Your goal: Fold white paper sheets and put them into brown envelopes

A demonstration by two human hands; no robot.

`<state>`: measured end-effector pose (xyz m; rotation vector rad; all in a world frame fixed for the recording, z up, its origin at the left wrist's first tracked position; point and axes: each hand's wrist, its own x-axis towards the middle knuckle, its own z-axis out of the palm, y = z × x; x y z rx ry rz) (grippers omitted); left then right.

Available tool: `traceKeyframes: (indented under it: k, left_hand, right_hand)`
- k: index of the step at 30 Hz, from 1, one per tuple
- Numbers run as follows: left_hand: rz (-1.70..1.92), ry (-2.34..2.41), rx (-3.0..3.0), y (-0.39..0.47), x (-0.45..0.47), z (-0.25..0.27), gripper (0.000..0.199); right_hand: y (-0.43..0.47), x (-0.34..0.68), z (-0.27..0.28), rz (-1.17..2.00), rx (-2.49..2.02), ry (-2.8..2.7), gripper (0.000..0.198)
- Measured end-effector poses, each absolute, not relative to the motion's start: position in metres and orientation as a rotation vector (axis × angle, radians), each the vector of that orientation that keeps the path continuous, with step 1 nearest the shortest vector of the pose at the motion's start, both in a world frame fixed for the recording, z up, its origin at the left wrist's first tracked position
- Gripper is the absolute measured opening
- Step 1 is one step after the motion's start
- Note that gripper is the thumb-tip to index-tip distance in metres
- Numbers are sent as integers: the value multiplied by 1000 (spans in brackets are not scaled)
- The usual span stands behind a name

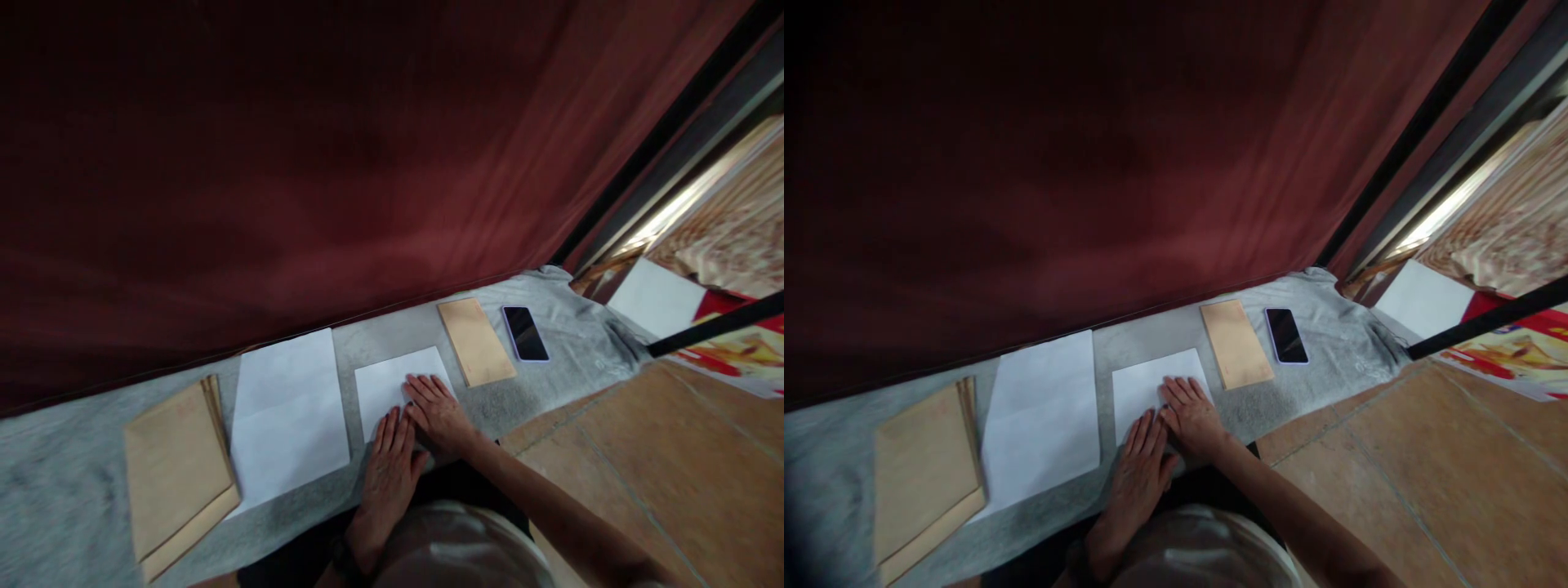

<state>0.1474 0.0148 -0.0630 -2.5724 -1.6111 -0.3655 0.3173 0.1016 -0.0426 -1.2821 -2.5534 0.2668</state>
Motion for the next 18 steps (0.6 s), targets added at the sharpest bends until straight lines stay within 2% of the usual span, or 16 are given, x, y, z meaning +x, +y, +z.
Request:
traceKeyframes:
  k: [11,18]
  left_hand:
    - [-471,-1697,-2519,17,150,-66,62]
    - [-462,-1885,-2455,79,152,-61,60]
  right_hand:
    - [141,304,-54,31,-1581,-2380,51]
    - [139,305,-60,45,-1575,-2377,52]
